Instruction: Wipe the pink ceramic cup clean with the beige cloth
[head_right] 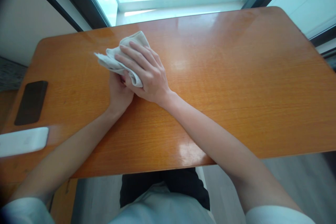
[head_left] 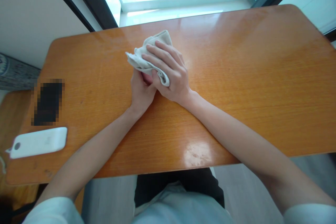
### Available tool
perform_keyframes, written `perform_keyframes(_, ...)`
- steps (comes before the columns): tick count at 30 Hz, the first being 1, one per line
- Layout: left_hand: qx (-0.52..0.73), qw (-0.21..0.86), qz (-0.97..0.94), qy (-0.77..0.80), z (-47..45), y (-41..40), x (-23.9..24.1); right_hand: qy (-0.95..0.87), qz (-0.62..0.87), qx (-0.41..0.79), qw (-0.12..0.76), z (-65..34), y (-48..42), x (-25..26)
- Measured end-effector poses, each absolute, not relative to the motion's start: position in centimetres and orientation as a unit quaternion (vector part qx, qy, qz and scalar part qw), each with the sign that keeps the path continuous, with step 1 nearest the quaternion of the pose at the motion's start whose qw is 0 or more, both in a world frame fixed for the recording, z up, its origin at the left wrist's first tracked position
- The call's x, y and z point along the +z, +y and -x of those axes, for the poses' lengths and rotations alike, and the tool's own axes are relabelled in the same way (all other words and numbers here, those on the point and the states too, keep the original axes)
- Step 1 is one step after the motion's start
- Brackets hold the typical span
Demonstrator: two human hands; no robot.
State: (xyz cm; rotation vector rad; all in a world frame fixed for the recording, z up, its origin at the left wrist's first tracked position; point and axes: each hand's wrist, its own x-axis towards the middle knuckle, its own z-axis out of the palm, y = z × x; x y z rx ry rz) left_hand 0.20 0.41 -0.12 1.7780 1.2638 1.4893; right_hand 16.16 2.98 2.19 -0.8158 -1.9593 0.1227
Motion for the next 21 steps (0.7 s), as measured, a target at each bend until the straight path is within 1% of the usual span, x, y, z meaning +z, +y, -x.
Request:
perform_keyframes(3, 0.534, 0.202, -0.652, 0.498, -0.2, 0.2, 0.5, -0.765, 0.381, 0.094, 0.511, -16.3, 3.4, 2.3)
perform_keyframes(5, 0.531, 0.193, -0.658, 0.498, -0.2, 0.1, 0.6, -0.731, 0.395, 0.132, 0.54, -16.6, 4.1, 1.8)
perform_keyframes(8, 0.55, 0.196, -0.654, 0.482, -0.3, 0.1, 0.4, -0.669, 0.435, 0.21, 0.566, -17.2, 5.6, 0.3)
perform_keyframes(11, 0.548, 0.218, -0.65, 0.48, -0.3, 0.0, 0.4, -0.632, 0.462, 0.259, 0.566, -17.8, 6.7, -0.9)
perform_keyframes(15, 0.544, 0.231, -0.653, 0.474, -0.3, 0.1, 0.5, -0.637, 0.451, 0.239, 0.577, -17.8, 6.5, -0.8)
perform_keyframes(21, 0.522, 0.263, -0.685, 0.435, -0.7, 0.3, -0.4, -0.682, 0.42, 0.135, 0.583, -17.8, 4.4, 1.4)
